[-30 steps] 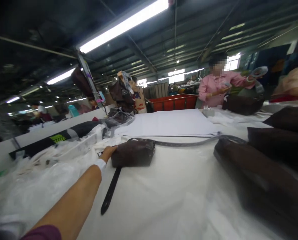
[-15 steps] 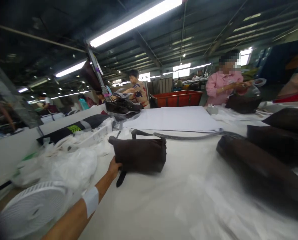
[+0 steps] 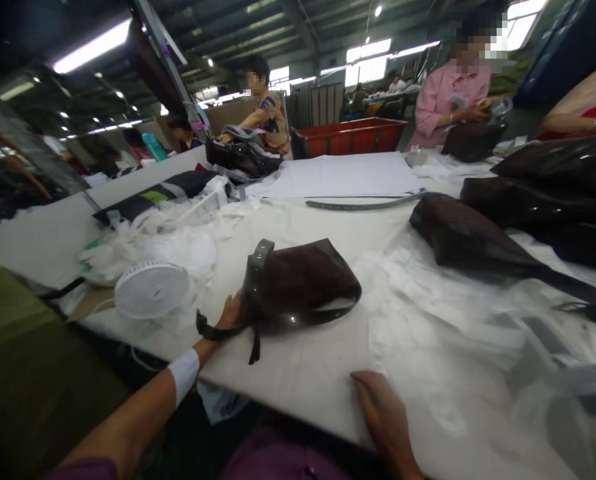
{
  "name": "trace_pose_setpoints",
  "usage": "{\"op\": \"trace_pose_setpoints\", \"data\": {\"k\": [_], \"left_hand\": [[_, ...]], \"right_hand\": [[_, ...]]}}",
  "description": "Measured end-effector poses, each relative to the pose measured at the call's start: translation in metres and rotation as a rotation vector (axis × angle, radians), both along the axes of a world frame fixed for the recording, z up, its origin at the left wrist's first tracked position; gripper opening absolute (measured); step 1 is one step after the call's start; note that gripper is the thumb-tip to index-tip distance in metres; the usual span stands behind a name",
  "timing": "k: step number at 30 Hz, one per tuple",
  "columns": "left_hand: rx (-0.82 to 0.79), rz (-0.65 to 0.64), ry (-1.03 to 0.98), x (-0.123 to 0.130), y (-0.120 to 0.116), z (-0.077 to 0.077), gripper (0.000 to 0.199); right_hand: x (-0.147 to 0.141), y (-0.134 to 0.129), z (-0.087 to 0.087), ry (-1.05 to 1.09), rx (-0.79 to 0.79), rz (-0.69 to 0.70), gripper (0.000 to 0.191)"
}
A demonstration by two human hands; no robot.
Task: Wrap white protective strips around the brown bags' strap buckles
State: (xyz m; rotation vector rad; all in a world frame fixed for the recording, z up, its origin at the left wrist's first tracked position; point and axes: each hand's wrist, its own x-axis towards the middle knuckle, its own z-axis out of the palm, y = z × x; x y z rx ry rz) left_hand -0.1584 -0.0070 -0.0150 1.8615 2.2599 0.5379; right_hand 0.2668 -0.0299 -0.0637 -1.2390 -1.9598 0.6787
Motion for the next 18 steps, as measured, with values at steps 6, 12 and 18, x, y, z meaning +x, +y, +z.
{"op": "trace_pose_setpoints", "data": {"k": [6, 12, 18], "left_hand": [[-0.203, -0.312, -0.010, 0.031, -0.125, 0.010, 0.064], [-0.170, -0.525, -0.207, 0.106, -0.169, 0.049, 0.039], [-0.021, -0.494, 0.360, 0.134, -0.090, 0.052, 0.041]], "right_hand": [[-0.005, -0.005, 0.006, 0.008, -0.019, 0.038, 0.026], [-0.010, -0.007, 0.011, 0.067, 0.016, 0.023, 0.021], [-0.008, -0.013, 0.033, 0.015, 0.101, 0.045, 0.024]]}}
